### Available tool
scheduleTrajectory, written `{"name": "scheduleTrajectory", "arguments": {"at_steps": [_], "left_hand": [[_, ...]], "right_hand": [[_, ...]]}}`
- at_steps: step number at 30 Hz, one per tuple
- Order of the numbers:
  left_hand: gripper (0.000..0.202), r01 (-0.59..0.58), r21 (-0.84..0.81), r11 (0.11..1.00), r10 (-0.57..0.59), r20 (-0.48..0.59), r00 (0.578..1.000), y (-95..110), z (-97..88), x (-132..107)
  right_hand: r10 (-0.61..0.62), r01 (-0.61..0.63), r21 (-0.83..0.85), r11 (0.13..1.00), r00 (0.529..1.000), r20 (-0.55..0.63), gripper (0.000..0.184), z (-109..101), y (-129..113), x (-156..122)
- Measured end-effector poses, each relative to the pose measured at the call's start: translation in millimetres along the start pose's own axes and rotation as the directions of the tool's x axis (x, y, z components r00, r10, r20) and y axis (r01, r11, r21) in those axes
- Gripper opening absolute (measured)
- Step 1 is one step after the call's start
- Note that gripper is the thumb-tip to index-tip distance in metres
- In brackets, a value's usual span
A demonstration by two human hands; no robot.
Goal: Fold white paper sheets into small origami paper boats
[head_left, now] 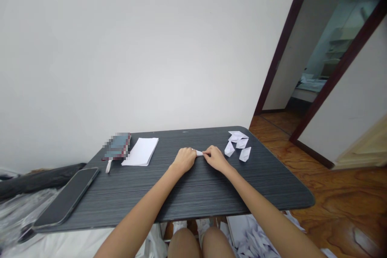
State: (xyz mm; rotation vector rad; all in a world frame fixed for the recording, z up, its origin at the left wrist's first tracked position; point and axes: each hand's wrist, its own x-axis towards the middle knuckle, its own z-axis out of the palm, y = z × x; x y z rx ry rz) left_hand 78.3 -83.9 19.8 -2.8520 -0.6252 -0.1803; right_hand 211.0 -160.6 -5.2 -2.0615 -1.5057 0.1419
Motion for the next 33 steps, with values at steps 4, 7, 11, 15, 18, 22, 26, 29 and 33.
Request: {"name": "scheduleTrajectory", "arguments": {"at_steps": [4, 7, 11, 15, 18, 22, 26, 29, 33], "left_hand": [[0.024, -0.048, 0.025, 0.999, 0.048, -0.007, 0.999, 1, 3.0, 2], [0.025, 0.012, 0.01, 1.0, -0.012, -0.032, 0.999, 1, 6.5, 0], [0.025, 0.101, -0.058, 0.993, -0.106, -0.079, 0.991, -2, 9.7, -2], [0.026, 0.146, -0.119, 0.982, -0.162, -0.139, 0.977, -4, 13.1, -2], [0.025, 0.169, -0.151, 0.974, -0.195, -0.175, 0.965, -4, 15.3, 0], [0.021, 0.213, -0.28, 0.936, -0.282, -0.233, 0.931, -5, 16.4, 2], [0.029, 0.173, -0.592, 0.787, -0.406, -0.285, 0.868, -12, 17.8, 3], [0.033, 0.054, -0.862, 0.504, -0.455, -0.212, 0.865, -18, 20.7, 3], [0.032, -0.071, -0.997, 0.036, -0.491, -0.08, 0.868, -24, 22.4, 4]], "right_hand": [[0.171, -0.149, 0.162, 0.975, 0.977, -0.13, 0.034, 6, 2, 15], [0.153, -0.13, 0.264, 0.956, 0.986, -0.068, 0.033, 11, -8, 20], [0.082, -0.065, 0.305, 0.95, 0.996, -0.042, 0.032, 16, -24, 22], [0.077, -0.048, 0.331, 0.942, 0.994, -0.076, 0.03, 21, -31, 21], [0.068, -0.031, 0.34, 0.94, 0.993, -0.097, 0.023, 23, -31, 20], [0.088, -0.034, 0.348, 0.937, 0.986, -0.139, 0.021, 21, -28, 17], [0.036, 0.028, 0.458, 0.889, 0.991, -0.131, 0.022, 17, -25, 14], [0.024, 0.054, 0.596, 0.801, 0.992, -0.121, 0.025, 14, -22, 15], [0.016, 0.025, 0.8, 0.599, 0.999, -0.043, 0.035, 6, -20, 19]]}}
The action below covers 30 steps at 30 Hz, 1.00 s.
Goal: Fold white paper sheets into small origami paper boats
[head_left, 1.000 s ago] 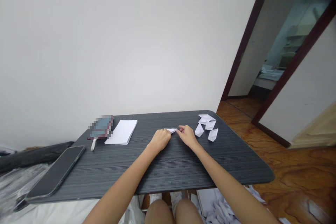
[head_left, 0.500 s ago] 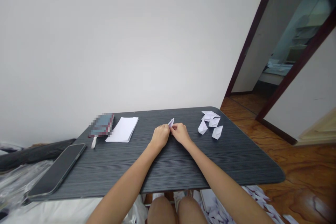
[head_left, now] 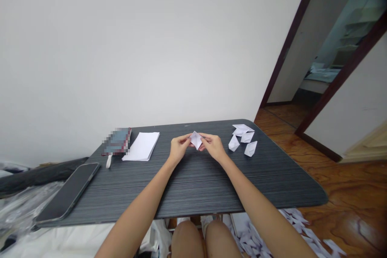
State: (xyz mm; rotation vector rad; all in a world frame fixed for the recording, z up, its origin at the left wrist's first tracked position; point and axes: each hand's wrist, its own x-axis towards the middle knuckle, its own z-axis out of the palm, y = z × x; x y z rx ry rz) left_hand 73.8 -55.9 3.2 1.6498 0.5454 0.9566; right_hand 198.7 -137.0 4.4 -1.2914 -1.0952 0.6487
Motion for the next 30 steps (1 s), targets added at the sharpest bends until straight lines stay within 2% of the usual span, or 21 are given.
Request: {"name": "scheduleTrajectory", "arguments": {"at_steps": [4, 6, 9, 12, 15, 18, 23, 27, 30], "left_hand": [[0.026, 0.08, -0.326, 0.942, -0.088, -0.011, 0.996, 4, -1.7, 1], [0.022, 0.105, -0.406, 0.908, -0.111, 0.009, 0.994, 7, -2.0, 0], [0.016, 0.146, -0.43, 0.891, -0.14, 0.046, 0.989, 8, -1.3, -1], [0.022, 0.157, -0.363, 0.918, -0.145, 0.061, 0.988, 6, 0.7, -2], [0.035, 0.182, -0.267, 0.946, -0.167, 0.077, 0.983, 3, 2.0, -1], [0.041, 0.153, -0.177, 0.972, -0.137, 0.098, 0.986, 2, 1.4, -1], [0.028, -0.023, 0.012, 1.0, 0.021, 0.124, 0.992, 2, 0.6, -2], [0.023, -0.074, 0.109, 0.991, 0.061, 0.117, 0.991, 4, 2.7, -4], [0.027, -0.081, 0.153, 0.985, 0.068, 0.087, 0.994, 6, 4.5, -6]], "right_hand": [[-0.061, 0.05, 0.158, 0.986, 0.996, 0.068, 0.029, -8, -8, 1], [-0.079, 0.068, 0.152, 0.986, 0.995, 0.066, 0.025, -10, -11, 0], [-0.092, 0.086, 0.065, 0.994, 0.992, 0.091, 0.023, -12, -12, -2], [-0.152, 0.162, -0.053, 0.985, 0.976, 0.155, 0.023, -12, -10, -3], [-0.179, 0.202, -0.109, 0.973, 0.966, 0.188, 0.024, -12, -9, -3], [-0.146, 0.162, -0.07, 0.984, 0.972, 0.185, 0.023, -11, -10, -4], [-0.029, 0.03, -0.003, 1.0, 0.991, 0.133, 0.036, -12, -8, -3], [0.004, 0.003, -0.04, 0.999, 0.984, 0.18, 0.029, -12, -5, -3], [0.007, -0.005, -0.009, 1.0, 0.982, 0.189, 0.027, -11, -6, -4]]}}
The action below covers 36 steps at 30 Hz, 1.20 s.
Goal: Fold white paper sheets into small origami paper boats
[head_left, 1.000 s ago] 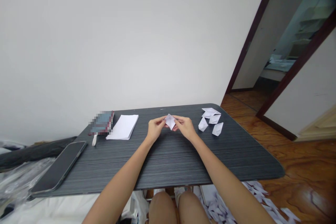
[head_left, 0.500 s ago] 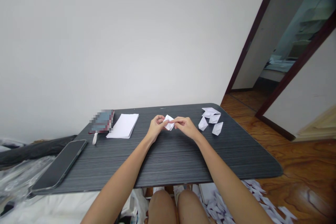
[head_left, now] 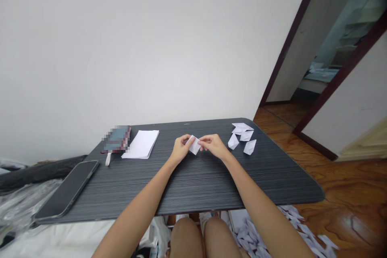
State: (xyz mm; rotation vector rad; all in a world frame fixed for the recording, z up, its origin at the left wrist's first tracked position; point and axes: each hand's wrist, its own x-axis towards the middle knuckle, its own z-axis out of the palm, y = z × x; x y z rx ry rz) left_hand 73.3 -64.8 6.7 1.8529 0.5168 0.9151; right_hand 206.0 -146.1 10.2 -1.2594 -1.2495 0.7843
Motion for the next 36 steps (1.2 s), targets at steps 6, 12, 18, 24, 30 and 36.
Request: {"name": "scheduleTrajectory", "arguments": {"at_steps": [6, 12, 18, 24, 30, 36], "left_hand": [[0.03, -0.014, 0.036, 0.999, 0.016, -0.055, 0.998, 0, -1.0, -1], [0.032, 0.001, -0.017, 1.0, -0.002, -0.074, 0.997, -2, -6.1, 0], [0.03, -0.016, -0.005, 1.0, 0.015, -0.129, 0.992, 1, -4.8, -1], [0.03, -0.024, 0.021, 0.999, 0.026, -0.129, 0.991, 5, -2.6, -3], [0.031, 0.017, -0.079, 0.997, -0.027, -0.126, 0.992, 3, -2.1, -3], [0.033, 0.117, -0.213, 0.97, -0.137, -0.081, 0.987, -1, 2.3, -3]], "right_hand": [[0.096, -0.1, 0.153, 0.983, 0.995, 0.038, 0.025, -3, -1, -1], [0.187, -0.21, 0.282, 0.936, 0.977, 0.107, 0.029, -8, 0, -3], [0.185, -0.212, 0.27, 0.939, 0.975, 0.122, 0.027, -7, -5, -5], [0.135, -0.138, 0.185, 0.973, 0.99, 0.032, 0.022, -4, -6, -3], [0.125, -0.116, 0.201, 0.973, 0.992, -0.032, 0.019, -5, 0, 0], [0.117, -0.095, 0.226, 0.97, 0.989, -0.088, 0.016, -2, 4, 1]]}}
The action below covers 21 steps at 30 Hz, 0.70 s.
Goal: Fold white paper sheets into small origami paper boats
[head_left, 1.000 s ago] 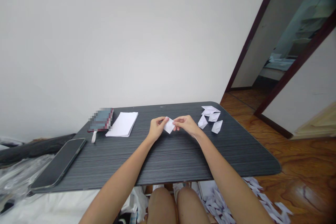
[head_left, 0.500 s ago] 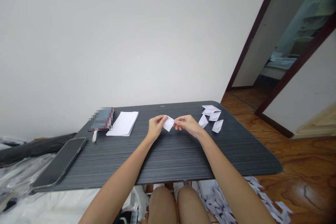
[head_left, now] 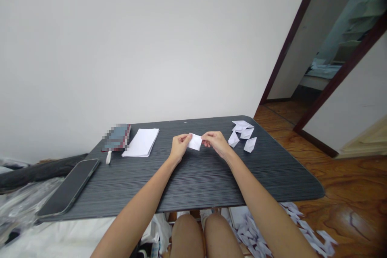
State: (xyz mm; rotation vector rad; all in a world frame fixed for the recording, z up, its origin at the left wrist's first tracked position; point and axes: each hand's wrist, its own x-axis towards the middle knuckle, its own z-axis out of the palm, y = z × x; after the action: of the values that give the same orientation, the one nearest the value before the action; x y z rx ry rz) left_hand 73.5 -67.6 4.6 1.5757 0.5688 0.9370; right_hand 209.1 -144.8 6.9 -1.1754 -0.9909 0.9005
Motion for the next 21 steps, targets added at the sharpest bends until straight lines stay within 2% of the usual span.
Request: {"name": "scheduleTrajectory", "arguments": {"at_steps": [5, 11, 14, 16, 18, 19, 21], "left_hand": [[0.053, 0.045, -0.04, 0.998, -0.039, 0.149, 0.988, 2, 1.5, -3], [0.076, 0.138, -0.028, 0.99, -0.121, 0.33, 0.936, -2, 1.5, -3], [0.081, 0.13, 0.044, 0.991, -0.137, 0.375, 0.917, -6, -1.6, -1], [0.078, 0.032, 0.158, 0.987, -0.09, 0.372, 0.924, -6, -6.0, -1], [0.072, -0.16, 0.325, 0.932, 0.022, 0.389, 0.921, -5, -11.6, -2], [0.066, -0.273, 0.407, 0.872, 0.088, 0.419, 0.904, -4, -14.3, -3], [0.049, -0.461, 0.518, 0.721, 0.171, 0.511, 0.842, -2, -18.0, -6]], "right_hand": [[0.088, -0.088, -0.01, 0.996, 0.992, 0.087, 0.023, 5, 3, -3], [0.066, -0.074, -0.175, 0.982, 0.997, -0.047, 0.023, 8, 6, -3], [0.03, -0.043, -0.281, 0.959, 0.998, -0.051, 0.022, 6, 10, -3], [-0.005, -0.019, -0.387, 0.922, 0.998, -0.062, 0.019, 4, 12, -2], [-0.045, -0.008, -0.511, 0.859, 0.995, -0.091, 0.014, 2, 15, -2], [-0.069, -0.006, -0.571, 0.821, 0.992, -0.11, 0.012, 1, 16, -2], [-0.126, 0.003, -0.678, 0.735, 0.983, -0.132, 0.007, 1, 17, -3]]}}
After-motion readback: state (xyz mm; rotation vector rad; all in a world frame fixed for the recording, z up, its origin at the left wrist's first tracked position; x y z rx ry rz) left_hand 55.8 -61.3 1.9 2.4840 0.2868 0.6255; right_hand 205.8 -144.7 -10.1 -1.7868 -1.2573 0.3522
